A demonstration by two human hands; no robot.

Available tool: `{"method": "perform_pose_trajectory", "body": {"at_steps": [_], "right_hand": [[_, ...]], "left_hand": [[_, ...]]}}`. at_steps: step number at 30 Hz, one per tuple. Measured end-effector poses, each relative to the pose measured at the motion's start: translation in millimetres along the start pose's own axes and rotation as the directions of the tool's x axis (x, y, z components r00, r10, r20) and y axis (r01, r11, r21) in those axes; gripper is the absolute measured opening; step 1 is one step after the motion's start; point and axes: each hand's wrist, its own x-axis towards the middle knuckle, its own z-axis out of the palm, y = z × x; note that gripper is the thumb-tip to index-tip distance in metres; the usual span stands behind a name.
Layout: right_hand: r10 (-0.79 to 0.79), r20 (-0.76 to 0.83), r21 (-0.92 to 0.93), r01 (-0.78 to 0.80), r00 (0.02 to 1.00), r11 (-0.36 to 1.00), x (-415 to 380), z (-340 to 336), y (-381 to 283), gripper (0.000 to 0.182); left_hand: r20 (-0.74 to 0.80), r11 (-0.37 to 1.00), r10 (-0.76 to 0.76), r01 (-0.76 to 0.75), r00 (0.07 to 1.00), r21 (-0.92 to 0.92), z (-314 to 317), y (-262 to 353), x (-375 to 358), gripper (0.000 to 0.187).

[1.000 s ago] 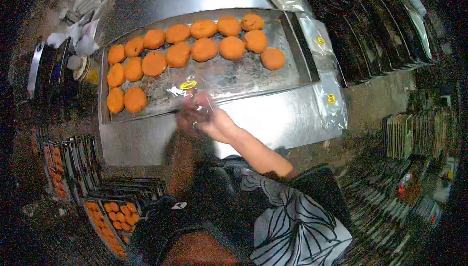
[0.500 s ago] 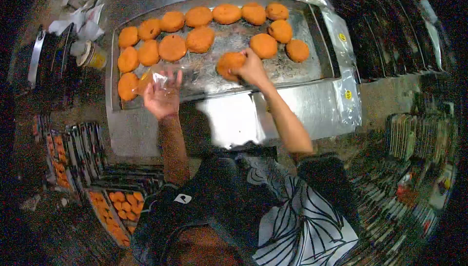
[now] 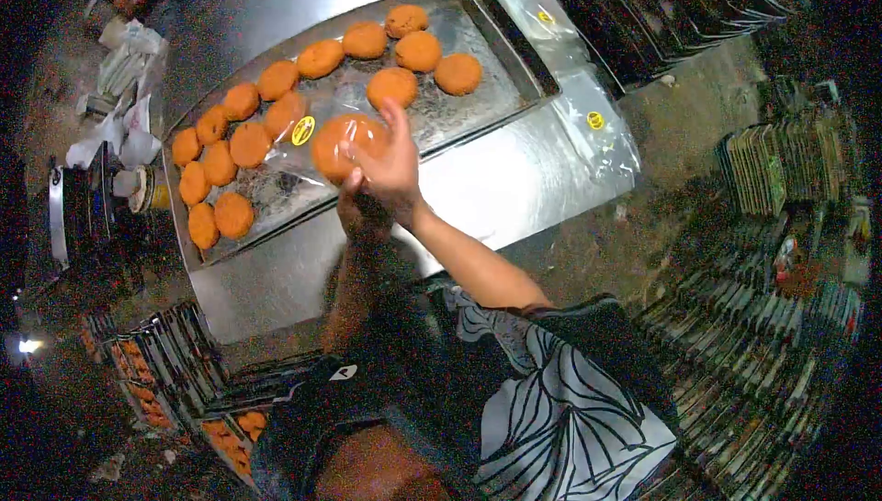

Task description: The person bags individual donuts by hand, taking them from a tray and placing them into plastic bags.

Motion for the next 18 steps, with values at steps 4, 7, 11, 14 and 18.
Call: {"method": "perform_pose_trajectory", "body": {"at_steps": [4,7,11,14,18], "right_hand": [[0.105,0.45,0.28,-0.251,0.887,0.927,-6.9,-31.1,1.7,0.06],[0.347,0.471,-0.566,-0.023,0.811,0.824,68.9,-50.4,-5.2,0.01],[-0.298,0.416,-0.394,0.466,0.859,0.792,138.0,12.7,-28.3,0.026],[-0.555,0.432,-0.122,0.656,0.711,0.745,92.1,-0.8,-26.2,0.035],[0.397,0.82,-0.349,-0.19,0.412,0.918,-33.7,-124.9,32.5,0.015]], "left_hand": [[0.406,0.221,-0.475,0.552,0.781,-0.804,-2.7,38.8,11.1,0.041],[0.462,0.804,-0.525,0.594,0.715,-0.006,19.1,18.6,-33.4,0.04],[0.738,0.789,-0.052,-0.425,0.673,0.443,39.5,7.0,-74.5,0.036],[0.849,0.716,0.012,-0.597,0.528,0.361,20.0,-59.5,-94.4,0.017],[0.751,0.556,-0.261,-0.541,0.607,0.631,1.5,-88.6,-94.8,0.015]]}}
